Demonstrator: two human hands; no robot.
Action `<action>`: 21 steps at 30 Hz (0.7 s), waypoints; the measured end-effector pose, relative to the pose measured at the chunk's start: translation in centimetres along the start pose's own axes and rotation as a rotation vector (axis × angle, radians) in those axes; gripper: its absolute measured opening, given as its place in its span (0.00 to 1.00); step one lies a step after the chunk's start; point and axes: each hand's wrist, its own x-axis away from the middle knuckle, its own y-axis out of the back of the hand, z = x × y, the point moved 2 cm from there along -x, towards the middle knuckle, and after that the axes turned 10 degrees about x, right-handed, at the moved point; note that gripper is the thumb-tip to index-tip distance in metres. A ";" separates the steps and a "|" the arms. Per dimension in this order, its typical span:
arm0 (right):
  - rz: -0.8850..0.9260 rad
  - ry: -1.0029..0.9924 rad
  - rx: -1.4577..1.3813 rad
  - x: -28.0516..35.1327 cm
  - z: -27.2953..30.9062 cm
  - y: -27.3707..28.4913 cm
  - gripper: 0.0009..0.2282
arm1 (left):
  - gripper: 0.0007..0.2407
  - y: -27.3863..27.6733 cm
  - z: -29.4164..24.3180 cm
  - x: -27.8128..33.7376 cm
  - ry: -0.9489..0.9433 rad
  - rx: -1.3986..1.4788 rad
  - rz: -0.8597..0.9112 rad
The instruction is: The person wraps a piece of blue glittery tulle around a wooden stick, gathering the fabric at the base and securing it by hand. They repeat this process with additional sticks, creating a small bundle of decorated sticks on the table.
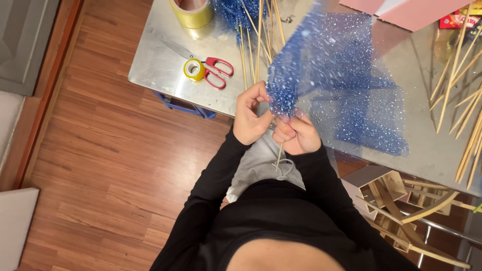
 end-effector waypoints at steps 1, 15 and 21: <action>-0.002 -0.002 -0.001 0.5 -0.3 0.6 0.09 | 0.10 -0.3 0.4 0.2 0.002 0.001 -0.002; -0.679 0.522 1.378 0.3 2.0 -1.9 0.11 | 0.08 -3.9 -3.7 1.1 -0.321 -0.424 -0.297; -0.498 0.540 0.696 -0.5 -0.3 -2.1 0.08 | 0.06 -3.2 -0.4 1.8 -0.146 -0.240 -0.249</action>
